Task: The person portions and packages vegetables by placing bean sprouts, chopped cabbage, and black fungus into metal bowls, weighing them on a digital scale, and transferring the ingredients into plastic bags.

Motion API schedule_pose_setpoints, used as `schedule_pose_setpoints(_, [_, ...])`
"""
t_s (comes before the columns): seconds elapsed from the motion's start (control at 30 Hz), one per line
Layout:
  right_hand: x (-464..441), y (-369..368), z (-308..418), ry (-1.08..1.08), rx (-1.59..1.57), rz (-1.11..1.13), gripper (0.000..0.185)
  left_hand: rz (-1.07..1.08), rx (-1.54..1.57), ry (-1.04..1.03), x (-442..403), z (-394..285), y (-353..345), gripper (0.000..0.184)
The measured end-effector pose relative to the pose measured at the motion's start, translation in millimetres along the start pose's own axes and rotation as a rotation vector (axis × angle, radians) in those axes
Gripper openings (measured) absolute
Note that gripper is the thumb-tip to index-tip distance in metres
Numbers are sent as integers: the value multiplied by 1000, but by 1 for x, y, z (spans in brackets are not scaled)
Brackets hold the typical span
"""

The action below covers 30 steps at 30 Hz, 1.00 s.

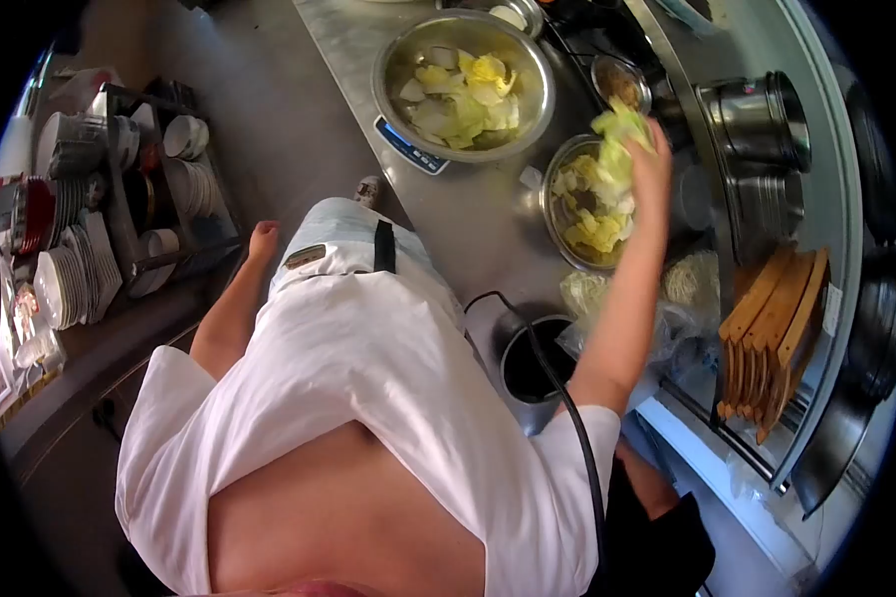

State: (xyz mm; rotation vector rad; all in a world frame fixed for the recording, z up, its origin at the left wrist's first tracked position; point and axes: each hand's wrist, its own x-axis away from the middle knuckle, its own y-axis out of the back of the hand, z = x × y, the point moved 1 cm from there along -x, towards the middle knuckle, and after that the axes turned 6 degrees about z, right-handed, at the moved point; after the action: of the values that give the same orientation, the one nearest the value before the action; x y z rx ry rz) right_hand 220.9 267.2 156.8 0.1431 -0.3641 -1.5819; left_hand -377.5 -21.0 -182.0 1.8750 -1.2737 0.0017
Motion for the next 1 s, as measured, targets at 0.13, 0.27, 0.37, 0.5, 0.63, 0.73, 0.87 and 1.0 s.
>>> schedule_pose_setpoints(0.13, [-19,-90,47,264,83,148,44,13,-2,16,-9,6,-13,27])
schedule_pose_setpoints(0.27, [-48,-171,33,576,445,201,46,4,-21,-14,7,-11,-15,26])
schedule_pose_setpoints(0.37, [-47,-187,4,507,508,258,49,-11,-44,-57,20,-21,-7,27])
schedule_pose_setpoints(0.5, [-39,-127,2,360,613,172,40,-35,-30,14,27,17,-7,25])
schedule_pose_setpoints(0.63, [-74,-14,-97,263,358,193,33,-14,-65,205,57,13,1,26])
schedule_pose_setpoints(0.73, [-53,57,-176,-203,584,254,62,-25,-95,233,53,21,-1,28])
schedule_pose_setpoints(0.87, [30,41,-193,-822,297,170,93,-39,-76,119,38,11,-6,30])
schedule_pose_setpoints(1.0, [19,37,-293,-460,785,91,72,-33,1,94,26,-22,-8,30])
